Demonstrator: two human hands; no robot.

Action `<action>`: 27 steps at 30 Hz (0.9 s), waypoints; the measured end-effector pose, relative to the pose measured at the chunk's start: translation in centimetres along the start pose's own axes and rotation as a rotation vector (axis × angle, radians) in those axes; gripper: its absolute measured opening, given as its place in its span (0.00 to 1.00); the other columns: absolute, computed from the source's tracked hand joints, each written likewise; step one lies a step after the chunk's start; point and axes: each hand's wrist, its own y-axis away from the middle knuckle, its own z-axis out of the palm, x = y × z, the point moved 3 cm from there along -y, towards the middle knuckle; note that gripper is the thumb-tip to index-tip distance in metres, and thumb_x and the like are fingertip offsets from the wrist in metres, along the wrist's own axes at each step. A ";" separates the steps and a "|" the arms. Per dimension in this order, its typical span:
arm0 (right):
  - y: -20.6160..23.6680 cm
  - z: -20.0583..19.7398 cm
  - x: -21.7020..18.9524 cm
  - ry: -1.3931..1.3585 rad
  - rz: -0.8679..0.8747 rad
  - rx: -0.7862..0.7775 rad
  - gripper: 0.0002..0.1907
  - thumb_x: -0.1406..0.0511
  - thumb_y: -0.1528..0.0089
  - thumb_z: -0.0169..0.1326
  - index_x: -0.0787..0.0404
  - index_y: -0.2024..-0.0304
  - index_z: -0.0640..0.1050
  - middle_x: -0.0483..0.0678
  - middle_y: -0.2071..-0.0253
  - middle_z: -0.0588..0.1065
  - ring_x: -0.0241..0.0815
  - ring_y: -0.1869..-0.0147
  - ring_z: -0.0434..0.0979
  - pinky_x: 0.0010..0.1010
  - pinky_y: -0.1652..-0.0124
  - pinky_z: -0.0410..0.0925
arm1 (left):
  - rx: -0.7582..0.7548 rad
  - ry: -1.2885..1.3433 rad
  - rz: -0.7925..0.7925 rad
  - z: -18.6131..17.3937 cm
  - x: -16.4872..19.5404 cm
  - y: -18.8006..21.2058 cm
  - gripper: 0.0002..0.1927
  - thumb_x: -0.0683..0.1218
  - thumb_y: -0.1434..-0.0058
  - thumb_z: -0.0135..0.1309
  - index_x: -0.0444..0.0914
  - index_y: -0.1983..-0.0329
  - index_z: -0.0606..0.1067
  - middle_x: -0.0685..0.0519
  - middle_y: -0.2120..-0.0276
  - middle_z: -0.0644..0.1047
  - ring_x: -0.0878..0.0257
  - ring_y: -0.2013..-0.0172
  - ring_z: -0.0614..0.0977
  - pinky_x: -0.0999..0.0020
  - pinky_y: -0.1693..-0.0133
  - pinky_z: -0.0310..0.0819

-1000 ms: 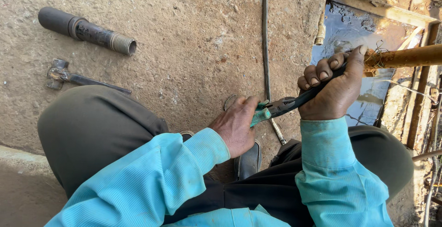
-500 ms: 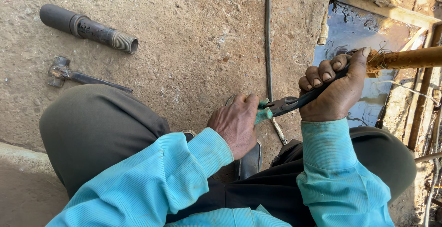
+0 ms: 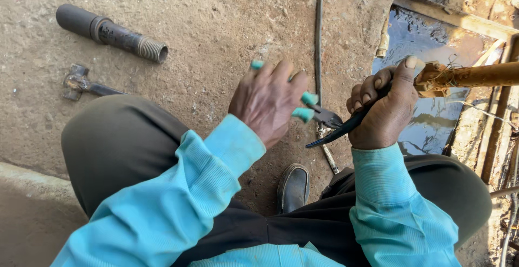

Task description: The person strips the outer black insulation from a cable using pliers, then separates the internal colored wires. They proceed to strip the insulation from the individual wires.

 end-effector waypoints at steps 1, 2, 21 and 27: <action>-0.2 -0.2 0.0 -0.044 0.029 0.004 0.27 0.42 0.28 0.47 0.53 0.70 0.65 0.41 0.79 0.59 0.36 0.79 0.58 0.30 0.79 0.55 | -0.178 0.086 -0.103 0.5 0.2 0.3 0.11 0.50 0.36 0.56 0.39 0.60 0.71 0.51 0.64 0.70 0.60 0.68 0.74 0.62 0.67 0.74; -0.4 -0.4 0.0 -0.086 0.062 0.010 0.27 0.42 0.28 0.46 0.53 0.70 0.65 0.41 0.79 0.59 0.37 0.79 0.59 0.30 0.78 0.55 | -0.359 0.173 -0.207 0.9 0.6 0.9 0.09 0.45 0.37 0.55 0.39 0.56 0.70 0.50 0.62 0.69 0.60 0.67 0.74 0.63 0.66 0.75; -1.3 -1.9 0.2 -0.232 0.125 0.085 0.26 0.42 0.28 0.47 0.51 0.71 0.66 0.39 0.80 0.61 0.37 0.78 0.58 0.30 0.77 0.53 | -0.841 0.531 -0.517 0.2 4.6 3.0 0.28 0.39 0.38 0.52 0.35 0.36 0.58 0.40 0.46 0.65 0.46 0.53 0.81 0.55 0.52 0.82; -1.2 -1.8 0.0 -0.258 0.141 0.059 0.26 0.42 0.27 0.46 0.51 0.71 0.66 0.40 0.80 0.61 0.37 0.78 0.59 0.30 0.76 0.53 | -0.754 0.422 -0.404 0.7 4.5 3.1 0.21 0.41 0.37 0.52 0.34 0.42 0.63 0.41 0.54 0.69 0.51 0.51 0.76 0.54 0.51 0.77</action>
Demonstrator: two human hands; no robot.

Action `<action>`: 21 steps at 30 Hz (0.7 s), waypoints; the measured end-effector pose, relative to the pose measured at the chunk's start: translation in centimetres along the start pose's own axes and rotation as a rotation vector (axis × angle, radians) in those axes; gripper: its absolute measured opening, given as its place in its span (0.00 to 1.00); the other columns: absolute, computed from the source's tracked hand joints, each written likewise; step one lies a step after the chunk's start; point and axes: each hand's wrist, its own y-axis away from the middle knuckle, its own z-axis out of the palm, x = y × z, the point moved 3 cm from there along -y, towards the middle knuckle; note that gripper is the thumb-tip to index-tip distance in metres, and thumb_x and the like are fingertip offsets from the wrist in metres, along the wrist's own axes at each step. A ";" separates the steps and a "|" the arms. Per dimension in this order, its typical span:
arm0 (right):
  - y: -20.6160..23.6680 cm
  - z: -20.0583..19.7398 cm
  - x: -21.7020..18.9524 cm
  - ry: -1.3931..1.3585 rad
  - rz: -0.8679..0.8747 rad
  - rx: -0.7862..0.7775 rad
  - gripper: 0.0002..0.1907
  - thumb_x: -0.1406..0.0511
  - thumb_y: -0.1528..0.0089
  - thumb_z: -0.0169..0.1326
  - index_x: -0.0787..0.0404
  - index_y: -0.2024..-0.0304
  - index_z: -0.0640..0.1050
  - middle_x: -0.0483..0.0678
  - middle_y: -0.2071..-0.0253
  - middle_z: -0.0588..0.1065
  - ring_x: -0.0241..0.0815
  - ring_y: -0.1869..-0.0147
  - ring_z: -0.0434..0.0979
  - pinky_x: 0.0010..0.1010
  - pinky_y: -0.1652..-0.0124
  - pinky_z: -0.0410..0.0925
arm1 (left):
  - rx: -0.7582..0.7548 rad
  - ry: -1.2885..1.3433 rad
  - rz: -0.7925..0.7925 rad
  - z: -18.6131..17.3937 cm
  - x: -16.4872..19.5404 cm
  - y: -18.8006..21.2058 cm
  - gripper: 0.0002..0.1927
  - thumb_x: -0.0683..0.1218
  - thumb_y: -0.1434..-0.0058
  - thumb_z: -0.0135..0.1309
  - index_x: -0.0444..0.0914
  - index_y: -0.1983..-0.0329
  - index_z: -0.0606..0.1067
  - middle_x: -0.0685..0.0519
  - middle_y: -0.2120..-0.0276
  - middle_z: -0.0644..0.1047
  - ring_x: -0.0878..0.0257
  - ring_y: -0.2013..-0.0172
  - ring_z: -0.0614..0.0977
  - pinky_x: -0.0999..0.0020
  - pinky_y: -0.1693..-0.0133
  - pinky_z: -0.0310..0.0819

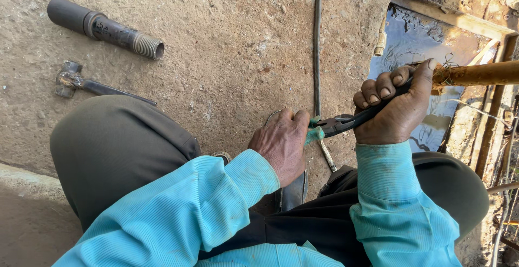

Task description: The person strips the outer black insulation from a cable using pliers, then separates the internal colored wires. They proceed to strip the insulation from the individual wires.

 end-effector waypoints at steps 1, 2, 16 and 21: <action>0.1 0.1 0.0 -0.001 -0.004 0.003 0.27 0.42 0.27 0.46 0.51 0.71 0.66 0.40 0.80 0.61 0.37 0.78 0.58 0.30 0.76 0.53 | 0.030 -0.017 0.019 0.0 -0.1 0.0 0.21 0.42 0.37 0.53 0.34 0.43 0.64 0.41 0.55 0.70 0.51 0.52 0.76 0.53 0.51 0.76; 0.1 0.1 -0.1 -0.002 -0.011 0.005 0.27 0.42 0.27 0.46 0.51 0.71 0.66 0.39 0.80 0.61 0.37 0.78 0.58 0.30 0.77 0.53 | 0.061 -0.035 0.040 -0.1 -0.1 0.0 0.20 0.43 0.38 0.54 0.34 0.44 0.65 0.41 0.56 0.70 0.51 0.52 0.75 0.52 0.50 0.75; 0.4 0.1 -0.2 -0.086 -0.052 0.083 0.27 0.43 0.27 0.43 0.51 0.72 0.66 0.40 0.82 0.61 0.36 0.80 0.57 0.29 0.79 0.52 | 0.096 0.162 0.075 0.7 -0.7 -1.1 0.13 0.50 0.37 0.55 0.37 0.59 0.69 0.45 0.69 0.76 0.52 0.67 0.82 0.50 0.59 0.78; 0.3 -0.3 0.2 -0.064 -0.066 0.078 0.26 0.43 0.27 0.44 0.51 0.71 0.66 0.39 0.81 0.61 0.36 0.79 0.57 0.29 0.78 0.52 | 0.110 0.181 0.113 0.9 -1.5 -1.3 0.10 0.49 0.38 0.55 0.38 0.62 0.72 0.46 0.79 0.77 0.52 0.75 0.84 0.52 0.64 0.81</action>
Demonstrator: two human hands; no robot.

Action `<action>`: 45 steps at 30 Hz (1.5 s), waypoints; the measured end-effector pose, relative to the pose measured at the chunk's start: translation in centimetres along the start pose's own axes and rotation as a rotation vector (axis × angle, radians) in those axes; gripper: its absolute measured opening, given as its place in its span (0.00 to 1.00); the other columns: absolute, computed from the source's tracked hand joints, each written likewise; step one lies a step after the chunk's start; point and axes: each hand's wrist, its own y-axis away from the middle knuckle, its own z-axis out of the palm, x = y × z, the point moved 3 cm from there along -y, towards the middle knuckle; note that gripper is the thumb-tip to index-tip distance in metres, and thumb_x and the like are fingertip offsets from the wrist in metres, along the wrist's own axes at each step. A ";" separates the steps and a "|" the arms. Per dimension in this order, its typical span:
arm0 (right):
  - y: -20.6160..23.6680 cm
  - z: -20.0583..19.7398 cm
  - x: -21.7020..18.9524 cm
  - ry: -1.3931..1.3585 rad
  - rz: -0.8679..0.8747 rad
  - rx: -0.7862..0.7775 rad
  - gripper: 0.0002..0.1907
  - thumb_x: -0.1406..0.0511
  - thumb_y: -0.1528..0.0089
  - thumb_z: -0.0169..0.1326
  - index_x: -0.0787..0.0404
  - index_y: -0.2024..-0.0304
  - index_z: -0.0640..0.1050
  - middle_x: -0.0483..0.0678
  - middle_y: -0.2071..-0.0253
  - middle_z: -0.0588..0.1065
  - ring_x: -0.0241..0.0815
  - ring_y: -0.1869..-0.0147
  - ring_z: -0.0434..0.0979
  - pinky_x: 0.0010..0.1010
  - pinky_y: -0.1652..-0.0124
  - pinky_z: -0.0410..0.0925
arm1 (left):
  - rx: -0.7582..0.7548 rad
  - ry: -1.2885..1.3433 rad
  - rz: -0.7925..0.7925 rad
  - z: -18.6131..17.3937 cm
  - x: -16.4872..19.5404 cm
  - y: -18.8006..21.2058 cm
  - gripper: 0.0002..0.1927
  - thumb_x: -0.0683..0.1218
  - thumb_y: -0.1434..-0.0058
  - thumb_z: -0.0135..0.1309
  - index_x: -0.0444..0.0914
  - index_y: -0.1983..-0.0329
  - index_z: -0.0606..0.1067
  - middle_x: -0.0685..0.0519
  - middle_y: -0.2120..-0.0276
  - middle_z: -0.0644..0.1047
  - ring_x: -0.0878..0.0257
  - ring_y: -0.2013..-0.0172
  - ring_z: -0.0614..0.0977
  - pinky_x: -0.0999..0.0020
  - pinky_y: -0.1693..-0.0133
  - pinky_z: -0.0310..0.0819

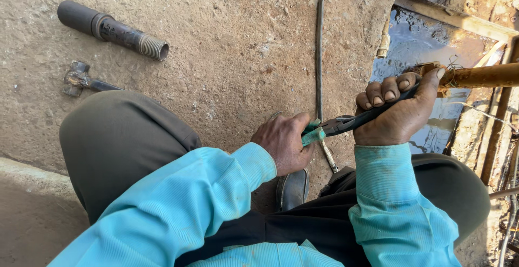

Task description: The person strips the outer black insulation from a cable using pliers, then separates the internal colored wires. They proceed to strip the insulation from the individual wires.

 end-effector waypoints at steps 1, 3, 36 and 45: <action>-0.1 -0.1 0.2 0.003 0.008 0.021 0.26 0.43 0.27 0.44 0.51 0.72 0.66 0.40 0.81 0.61 0.37 0.79 0.58 0.29 0.78 0.52 | 0.028 0.023 0.023 -0.1 0.0 -0.1 0.10 0.49 0.39 0.56 0.38 0.61 0.73 0.46 0.79 0.77 0.52 0.75 0.84 0.51 0.64 0.81; -0.3 -0.3 0.4 0.011 0.022 0.058 0.27 0.43 0.29 0.44 0.51 0.73 0.66 0.40 0.82 0.61 0.37 0.80 0.58 0.30 0.79 0.52 | 0.089 0.071 0.072 -0.3 0.1 -0.3 0.10 0.49 0.39 0.57 0.39 0.60 0.75 0.48 0.79 0.78 0.51 0.75 0.84 0.50 0.64 0.79; 1.2 1.5 -1.7 -0.252 0.529 -0.180 0.24 0.49 0.24 0.42 0.52 0.73 0.65 0.36 0.81 0.61 0.26 0.82 0.59 0.14 0.82 0.58 | 0.684 -0.822 1.157 -8.8 6.7 -5.9 0.23 0.43 0.27 0.57 0.42 0.31 0.67 0.48 0.38 0.67 0.53 0.39 0.76 0.58 0.39 0.80; 2.1 2.0 -2.1 -0.298 0.558 -0.197 0.25 0.47 0.26 0.40 0.50 0.74 0.64 0.36 0.83 0.60 0.30 0.82 0.58 0.20 0.82 0.58 | 0.687 -1.215 1.115 -9.0 8.5 -5.5 0.07 0.53 0.25 0.52 0.47 0.53 0.71 0.54 0.53 0.72 0.59 0.50 0.75 0.60 0.46 0.67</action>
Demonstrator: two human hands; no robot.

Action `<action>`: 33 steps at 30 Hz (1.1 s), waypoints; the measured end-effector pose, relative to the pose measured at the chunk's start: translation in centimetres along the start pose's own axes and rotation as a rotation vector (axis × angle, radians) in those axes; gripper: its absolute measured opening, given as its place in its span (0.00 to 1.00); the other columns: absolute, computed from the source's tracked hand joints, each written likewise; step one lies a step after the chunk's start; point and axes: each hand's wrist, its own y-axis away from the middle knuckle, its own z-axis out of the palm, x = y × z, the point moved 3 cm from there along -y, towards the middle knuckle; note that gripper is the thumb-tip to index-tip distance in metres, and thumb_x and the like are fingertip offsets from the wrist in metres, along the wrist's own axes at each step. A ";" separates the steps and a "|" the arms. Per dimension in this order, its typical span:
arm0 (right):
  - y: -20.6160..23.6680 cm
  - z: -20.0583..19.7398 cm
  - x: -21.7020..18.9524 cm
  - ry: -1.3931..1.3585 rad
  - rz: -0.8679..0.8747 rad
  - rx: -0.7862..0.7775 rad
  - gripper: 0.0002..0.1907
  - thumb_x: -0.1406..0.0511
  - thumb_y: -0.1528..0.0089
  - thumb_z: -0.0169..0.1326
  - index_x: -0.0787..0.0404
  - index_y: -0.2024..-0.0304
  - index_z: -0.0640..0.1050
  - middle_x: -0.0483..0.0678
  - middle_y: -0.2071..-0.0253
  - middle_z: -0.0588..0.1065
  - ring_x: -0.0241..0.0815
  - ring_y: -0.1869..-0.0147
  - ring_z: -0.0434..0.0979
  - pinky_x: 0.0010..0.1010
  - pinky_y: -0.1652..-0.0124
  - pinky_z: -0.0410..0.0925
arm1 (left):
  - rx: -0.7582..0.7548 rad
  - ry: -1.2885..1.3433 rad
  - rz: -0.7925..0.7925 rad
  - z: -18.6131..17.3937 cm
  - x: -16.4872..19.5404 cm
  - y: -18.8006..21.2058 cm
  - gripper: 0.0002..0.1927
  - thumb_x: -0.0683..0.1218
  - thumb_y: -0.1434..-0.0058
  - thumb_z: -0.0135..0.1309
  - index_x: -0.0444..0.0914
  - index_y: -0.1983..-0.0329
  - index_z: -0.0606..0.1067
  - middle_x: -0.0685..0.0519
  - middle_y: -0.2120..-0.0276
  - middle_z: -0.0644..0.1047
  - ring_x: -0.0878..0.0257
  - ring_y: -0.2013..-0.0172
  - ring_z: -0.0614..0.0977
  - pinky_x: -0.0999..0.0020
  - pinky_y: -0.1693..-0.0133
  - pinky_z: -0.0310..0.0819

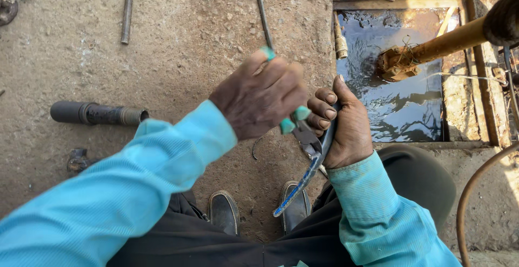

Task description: The person strips the outer black insulation from a cable using pliers, then separates the internal colored wires. They proceed to strip the insulation from the individual wires.

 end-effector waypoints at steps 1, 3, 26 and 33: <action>0.1 0.1 -0.1 -0.018 -0.011 0.003 0.25 0.47 0.26 0.40 0.50 0.75 0.65 0.36 0.83 0.60 0.30 0.82 0.58 0.21 0.82 0.58 | -0.055 0.166 -0.099 -0.6 0.3 0.3 0.08 0.52 0.26 0.52 0.45 0.56 0.71 0.54 0.57 0.73 0.58 0.54 0.75 0.60 0.47 0.66; 0.4 0.3 -0.4 -0.054 -0.039 0.005 0.25 0.46 0.27 0.39 0.49 0.75 0.65 0.36 0.84 0.60 0.31 0.82 0.58 0.23 0.82 0.56 | -0.299 0.447 -0.318 -1.3 1.8 0.8 0.10 0.52 0.28 0.51 0.44 0.63 0.70 0.52 0.67 0.72 0.57 0.62 0.73 0.58 0.52 0.64; 0.4 0.5 0.0 -0.022 -0.084 0.096 0.23 0.50 0.27 0.42 0.52 0.74 0.65 0.36 0.84 0.59 0.27 0.84 0.56 0.15 0.84 0.55 | 0.150 0.274 0.009 -0.8 -1.1 -2.5 0.25 0.42 0.26 0.58 0.45 0.30 0.62 0.46 0.40 0.64 0.49 0.41 0.78 0.53 0.38 0.78; 1.0 0.8 0.0 -0.048 -0.063 0.053 0.25 0.46 0.28 0.39 0.51 0.75 0.64 0.37 0.85 0.59 0.31 0.83 0.57 0.22 0.82 0.55 | -0.063 0.062 -0.073 -1.1 0.2 -1.1 0.05 0.47 0.23 0.52 0.44 0.48 0.73 0.51 0.51 0.73 0.55 0.50 0.76 0.55 0.46 0.66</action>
